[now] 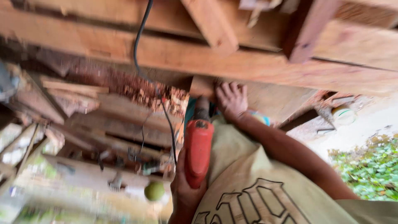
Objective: The person uses a red power drill to drive screws into small wooden blocks attached to a larger wooden structure. The camera angle is from below, showing the person's hands and the drilling process as wood shavings accumulate.
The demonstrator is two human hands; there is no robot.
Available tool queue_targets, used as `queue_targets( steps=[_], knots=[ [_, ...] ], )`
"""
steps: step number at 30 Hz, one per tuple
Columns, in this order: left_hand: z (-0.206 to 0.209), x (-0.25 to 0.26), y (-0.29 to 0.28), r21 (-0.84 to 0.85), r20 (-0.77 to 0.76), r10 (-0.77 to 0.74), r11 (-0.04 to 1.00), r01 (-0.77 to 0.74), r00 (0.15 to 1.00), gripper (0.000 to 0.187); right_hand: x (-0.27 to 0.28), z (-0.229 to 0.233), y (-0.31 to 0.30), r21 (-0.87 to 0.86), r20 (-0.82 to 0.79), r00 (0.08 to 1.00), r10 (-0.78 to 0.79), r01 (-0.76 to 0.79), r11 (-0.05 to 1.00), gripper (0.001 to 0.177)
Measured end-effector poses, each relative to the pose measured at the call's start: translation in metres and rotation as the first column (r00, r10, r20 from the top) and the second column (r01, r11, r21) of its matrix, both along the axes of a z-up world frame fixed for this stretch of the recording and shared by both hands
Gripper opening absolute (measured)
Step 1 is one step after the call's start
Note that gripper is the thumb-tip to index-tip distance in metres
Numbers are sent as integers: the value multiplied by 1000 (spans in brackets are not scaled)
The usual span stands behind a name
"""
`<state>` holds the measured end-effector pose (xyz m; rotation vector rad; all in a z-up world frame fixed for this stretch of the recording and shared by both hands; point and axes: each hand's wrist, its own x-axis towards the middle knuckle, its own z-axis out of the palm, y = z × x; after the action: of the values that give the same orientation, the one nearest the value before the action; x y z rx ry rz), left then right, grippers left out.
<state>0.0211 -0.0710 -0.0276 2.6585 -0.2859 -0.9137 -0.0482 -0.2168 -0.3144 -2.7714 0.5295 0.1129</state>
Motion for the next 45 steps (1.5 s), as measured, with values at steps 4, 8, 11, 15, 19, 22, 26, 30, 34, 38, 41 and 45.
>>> queue_targets(
  steps=[4,8,11,15,19,22,26,30,34,38,41,45],
  knots=[
    [-7,-4,-15,295,-5,253,925,-240,968,88,3,-14,7,38,45,998,-33,31,999,42],
    [-37,-22,23,328,135,249,902,-281,959,91,2,-15,14,94,27,999,-37,34,995,43],
    [-44,-10,38,308,66,207,926,-217,976,93,8,-13,12,97,36,997,-62,58,994,31],
    [-68,-1,75,354,56,209,910,-215,976,107,9,-18,16,116,-16,998,-56,57,992,41],
    [-62,5,78,169,65,108,979,-117,992,103,10,-21,18,184,-156,988,7,22,983,42],
    [-68,4,79,267,106,161,946,-184,981,102,13,-24,17,182,-160,987,4,26,983,41],
    [-70,0,82,113,166,253,955,-273,953,102,15,-19,16,214,-217,976,29,18,977,36],
    [-53,7,75,176,75,233,954,-243,970,104,16,-19,13,214,-194,981,13,29,976,36],
    [-34,-2,71,221,138,259,933,-284,956,101,21,-10,4,348,-369,918,145,-8,937,55],
    [35,-18,23,199,244,372,885,-422,895,97,24,-4,-4,370,-424,891,164,5,929,62],
    [21,-39,56,-206,32,677,725,-657,736,94,11,-29,17,168,-183,983,24,8,986,64],
    [21,-43,58,-103,120,706,708,-699,697,101,5,-25,13,226,-209,977,46,2,974,67]
  ],
)
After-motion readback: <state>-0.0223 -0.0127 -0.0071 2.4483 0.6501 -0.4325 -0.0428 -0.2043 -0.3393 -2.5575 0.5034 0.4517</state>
